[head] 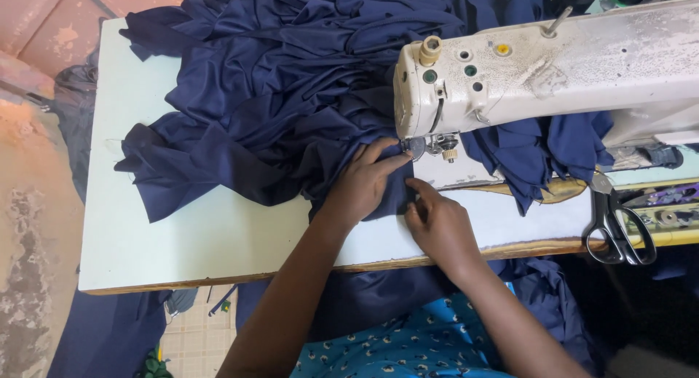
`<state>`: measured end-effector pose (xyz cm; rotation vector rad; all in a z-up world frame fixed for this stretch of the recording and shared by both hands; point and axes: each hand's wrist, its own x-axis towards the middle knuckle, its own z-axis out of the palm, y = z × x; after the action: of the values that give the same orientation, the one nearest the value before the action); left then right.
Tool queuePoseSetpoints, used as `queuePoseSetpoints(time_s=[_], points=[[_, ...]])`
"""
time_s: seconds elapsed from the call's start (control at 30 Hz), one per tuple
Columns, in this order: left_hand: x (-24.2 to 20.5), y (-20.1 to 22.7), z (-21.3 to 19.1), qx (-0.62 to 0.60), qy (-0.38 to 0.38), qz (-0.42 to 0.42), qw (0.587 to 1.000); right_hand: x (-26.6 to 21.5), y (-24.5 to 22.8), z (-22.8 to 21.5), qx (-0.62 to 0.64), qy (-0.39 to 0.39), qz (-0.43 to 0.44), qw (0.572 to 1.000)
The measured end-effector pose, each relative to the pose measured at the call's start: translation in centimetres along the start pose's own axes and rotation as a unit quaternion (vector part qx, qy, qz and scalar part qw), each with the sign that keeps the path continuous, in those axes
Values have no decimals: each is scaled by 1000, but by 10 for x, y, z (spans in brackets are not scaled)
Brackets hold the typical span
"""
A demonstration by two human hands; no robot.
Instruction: Folding and aligning strips of blue fabric on a sewing machine table in preparation for assembly.
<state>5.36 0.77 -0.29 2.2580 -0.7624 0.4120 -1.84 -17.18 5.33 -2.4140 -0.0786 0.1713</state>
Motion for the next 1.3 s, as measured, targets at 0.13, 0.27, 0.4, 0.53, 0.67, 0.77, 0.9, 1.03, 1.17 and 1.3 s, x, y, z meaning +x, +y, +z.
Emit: queuePoseSetpoints(time_s=[0.13,0.27,0.4,0.53,0.67,0.77,0.9,1.03,1.17,1.3], points=[[2,-8,4,0,-5,3,1000,7,4,-1,3,11,8,1000],[3,-5,1,-3,-7,-3,1000,33,27,-5,65,-38,19,997],[7,31,-2,130,-24,-53,990,94,46,-17,80,-34,24,996],[13,70,38,282,50,-66,956,166,26,-6,14,-21,10,1000],[14,91,48,328,91,-123,932,198,28,7,-89,9,4,996],[14,87,37,292,92,-127,943,202,50,10,-155,33,3,987],[13,19,31,115,57,-112,985,162,109,19,-245,75,10,966],[27,-39,21,-99,-11,-19,995,129,151,29,-312,103,28,944],[41,-36,2,-144,-58,15,988,61,138,-49,-215,304,-142,917],[40,-27,-9,-88,-52,14,995,-4,124,-134,-239,474,-190,826]])
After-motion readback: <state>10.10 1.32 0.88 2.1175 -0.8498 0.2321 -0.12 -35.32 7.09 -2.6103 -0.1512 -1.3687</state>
